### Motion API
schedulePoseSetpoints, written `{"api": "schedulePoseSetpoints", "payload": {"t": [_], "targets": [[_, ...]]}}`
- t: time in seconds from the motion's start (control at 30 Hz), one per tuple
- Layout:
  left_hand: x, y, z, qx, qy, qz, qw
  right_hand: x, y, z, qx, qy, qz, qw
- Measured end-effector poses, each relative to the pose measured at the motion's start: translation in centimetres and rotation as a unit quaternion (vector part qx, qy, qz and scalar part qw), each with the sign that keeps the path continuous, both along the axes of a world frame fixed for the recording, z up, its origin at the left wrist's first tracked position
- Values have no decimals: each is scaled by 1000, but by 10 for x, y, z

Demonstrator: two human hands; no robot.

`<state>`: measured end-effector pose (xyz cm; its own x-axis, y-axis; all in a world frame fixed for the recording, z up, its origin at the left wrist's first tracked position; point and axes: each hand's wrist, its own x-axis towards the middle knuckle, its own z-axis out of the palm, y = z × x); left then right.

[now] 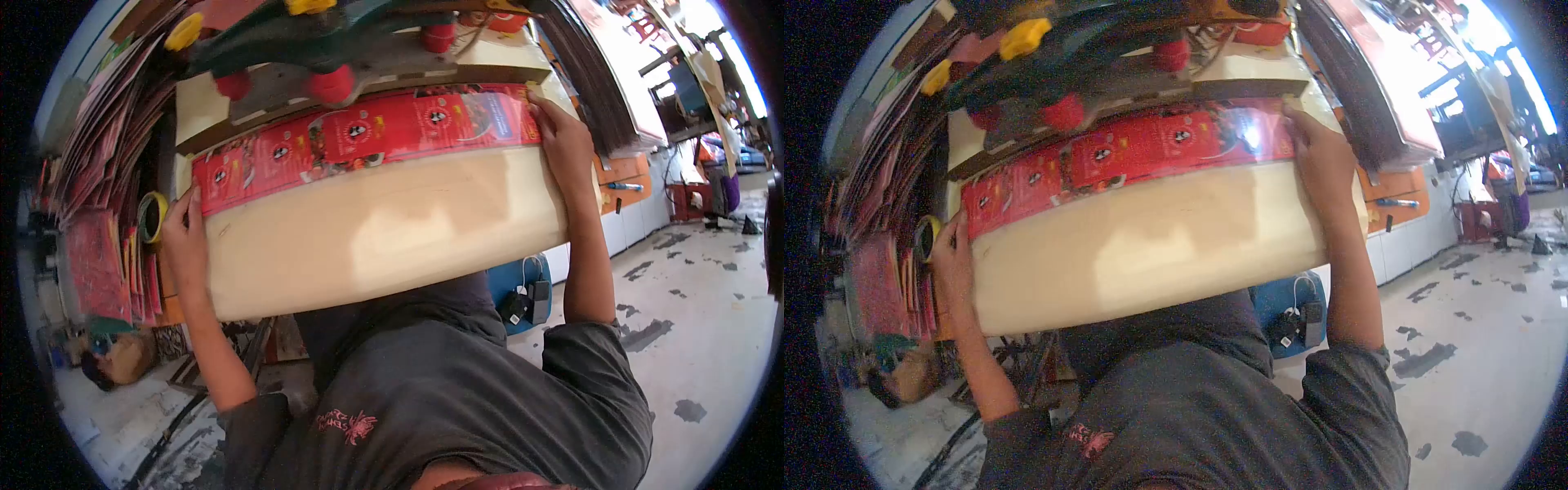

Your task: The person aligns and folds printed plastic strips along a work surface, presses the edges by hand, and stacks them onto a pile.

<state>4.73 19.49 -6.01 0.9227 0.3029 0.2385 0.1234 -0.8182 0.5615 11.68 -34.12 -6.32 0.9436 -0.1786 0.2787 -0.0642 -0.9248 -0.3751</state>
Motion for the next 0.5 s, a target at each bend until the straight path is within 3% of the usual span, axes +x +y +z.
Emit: {"api": "schedulePoseSetpoints", "payload": {"t": [0.47, 0.5], "targets": [[4, 5, -13, 29, -60, -17, 998, 2, -1, -1, 31, 12, 15, 999], [3, 10, -15, 31, -64, -22, 997, 6, -8, -12, 40, -37, 57, 997]]}}
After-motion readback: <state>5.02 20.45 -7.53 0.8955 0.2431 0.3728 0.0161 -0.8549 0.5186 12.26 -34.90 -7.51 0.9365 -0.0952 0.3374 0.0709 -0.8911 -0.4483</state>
